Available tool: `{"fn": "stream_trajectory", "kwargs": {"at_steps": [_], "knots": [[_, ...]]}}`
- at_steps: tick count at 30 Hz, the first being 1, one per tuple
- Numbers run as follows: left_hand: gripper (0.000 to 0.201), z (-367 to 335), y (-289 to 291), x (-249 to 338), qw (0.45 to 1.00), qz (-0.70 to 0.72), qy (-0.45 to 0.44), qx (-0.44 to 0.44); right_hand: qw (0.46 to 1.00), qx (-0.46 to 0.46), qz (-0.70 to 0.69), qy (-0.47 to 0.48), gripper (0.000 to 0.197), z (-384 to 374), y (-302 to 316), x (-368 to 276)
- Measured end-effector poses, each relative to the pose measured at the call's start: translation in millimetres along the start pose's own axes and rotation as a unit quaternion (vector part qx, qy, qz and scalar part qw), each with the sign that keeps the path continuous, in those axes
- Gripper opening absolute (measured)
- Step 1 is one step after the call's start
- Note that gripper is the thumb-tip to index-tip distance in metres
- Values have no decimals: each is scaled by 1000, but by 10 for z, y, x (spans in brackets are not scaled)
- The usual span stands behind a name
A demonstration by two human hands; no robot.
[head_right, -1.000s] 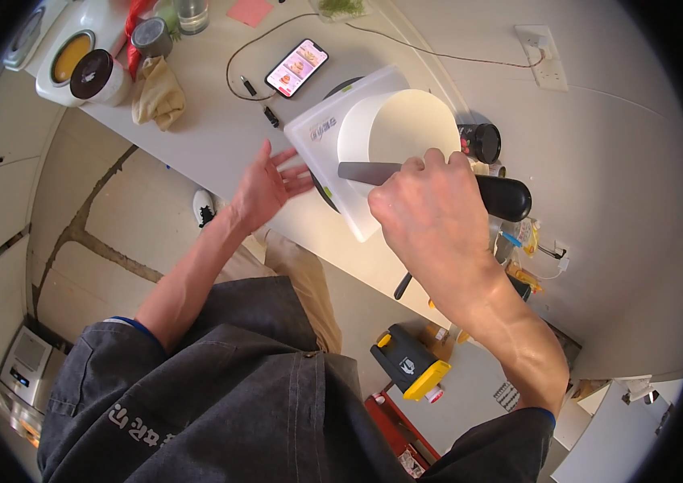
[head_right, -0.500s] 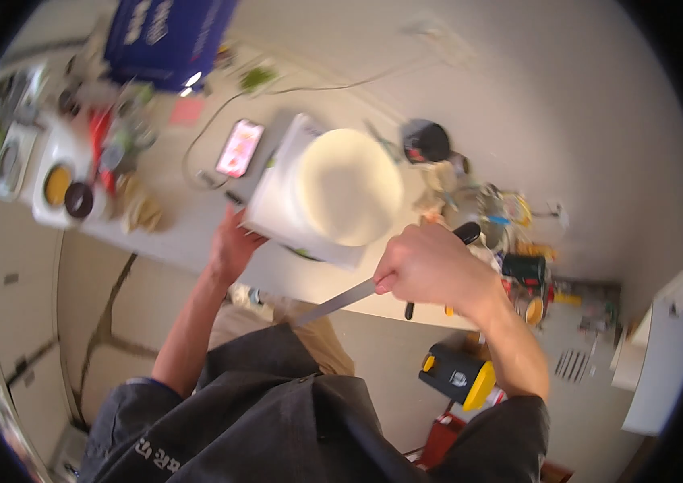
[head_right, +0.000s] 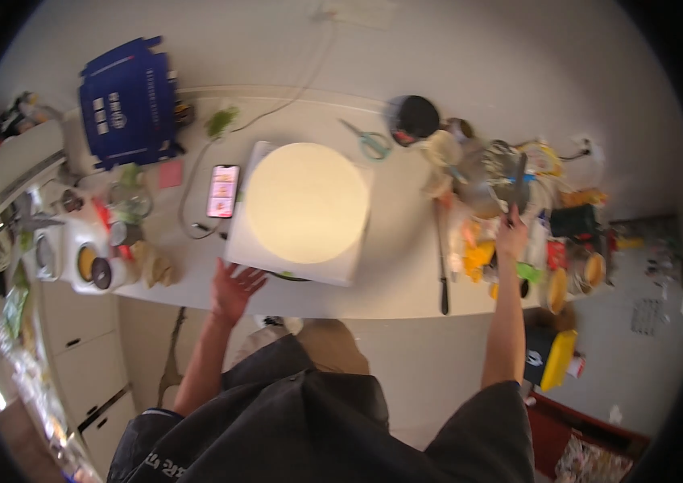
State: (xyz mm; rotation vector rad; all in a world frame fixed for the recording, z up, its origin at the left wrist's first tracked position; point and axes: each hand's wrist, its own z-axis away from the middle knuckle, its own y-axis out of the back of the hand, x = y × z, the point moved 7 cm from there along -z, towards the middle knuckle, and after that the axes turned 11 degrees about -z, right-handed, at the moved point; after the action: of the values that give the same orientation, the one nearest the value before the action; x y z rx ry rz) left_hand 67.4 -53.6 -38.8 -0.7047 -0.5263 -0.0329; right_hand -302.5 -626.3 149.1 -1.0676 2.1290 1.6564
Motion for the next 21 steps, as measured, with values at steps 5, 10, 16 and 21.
{"fn": "stream_trajectory", "kwargs": {"at_steps": [5,10,16,21], "knots": [[73,176,140,28,992,-1,-79,99,994,-62,86,26,52,1265,-266,290],[76,232,-126,120,991,18,-105,87,995,-61,54,59,47,2027,36,306],[69,328,-96,-17,986,-19,-98,130,952,-9,-254,-167,38,690,-244,10],[35,562,618,591,631,-632,-174,414,848,-114,-408,-318,45,773,-567,765]]}}
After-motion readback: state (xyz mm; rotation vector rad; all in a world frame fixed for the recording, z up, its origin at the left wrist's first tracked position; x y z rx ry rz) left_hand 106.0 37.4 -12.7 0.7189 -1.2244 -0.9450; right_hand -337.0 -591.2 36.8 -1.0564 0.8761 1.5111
